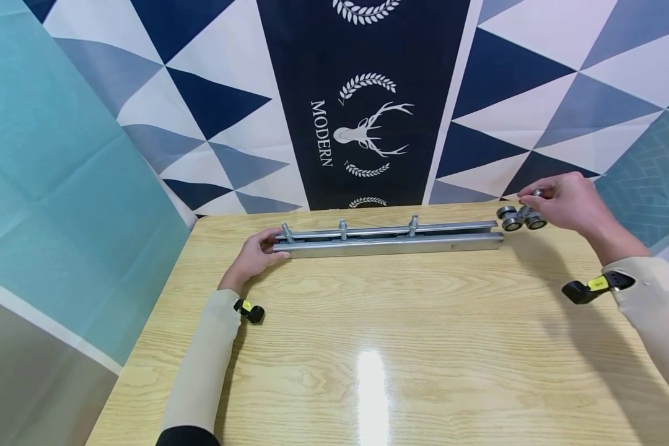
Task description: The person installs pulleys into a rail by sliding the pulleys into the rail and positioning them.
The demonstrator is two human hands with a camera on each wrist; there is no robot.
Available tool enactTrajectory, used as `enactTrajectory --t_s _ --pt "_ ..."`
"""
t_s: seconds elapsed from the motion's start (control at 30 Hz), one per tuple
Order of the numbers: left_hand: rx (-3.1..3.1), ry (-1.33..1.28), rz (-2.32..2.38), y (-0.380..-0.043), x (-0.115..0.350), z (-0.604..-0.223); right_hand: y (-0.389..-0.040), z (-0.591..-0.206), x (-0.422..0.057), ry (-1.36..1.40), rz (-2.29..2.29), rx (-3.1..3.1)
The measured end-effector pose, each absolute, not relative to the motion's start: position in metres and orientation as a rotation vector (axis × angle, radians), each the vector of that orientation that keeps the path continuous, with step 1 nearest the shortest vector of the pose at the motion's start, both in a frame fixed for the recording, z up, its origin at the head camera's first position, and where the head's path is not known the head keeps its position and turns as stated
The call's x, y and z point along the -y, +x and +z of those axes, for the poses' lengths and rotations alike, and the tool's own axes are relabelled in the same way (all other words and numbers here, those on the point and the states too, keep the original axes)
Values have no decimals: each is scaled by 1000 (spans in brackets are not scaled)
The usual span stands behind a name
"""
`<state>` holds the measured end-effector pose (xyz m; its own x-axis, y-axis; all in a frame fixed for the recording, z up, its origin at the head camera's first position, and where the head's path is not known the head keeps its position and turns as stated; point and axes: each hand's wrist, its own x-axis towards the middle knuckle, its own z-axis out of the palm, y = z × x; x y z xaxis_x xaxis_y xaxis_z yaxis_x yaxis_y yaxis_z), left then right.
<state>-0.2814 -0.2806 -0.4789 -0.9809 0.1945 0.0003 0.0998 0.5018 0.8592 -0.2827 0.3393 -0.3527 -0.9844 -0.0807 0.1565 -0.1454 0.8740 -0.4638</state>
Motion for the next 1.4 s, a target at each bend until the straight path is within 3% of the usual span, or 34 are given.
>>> enactTrajectory --t_s 1.07,1.4 --pt "-2615 269 1530 -283 280 -480 -291 -389 -350 201 733 2917" --pt "-2627 280 1483 -267 269 -454 -292 -404 -343 240 735 2895"
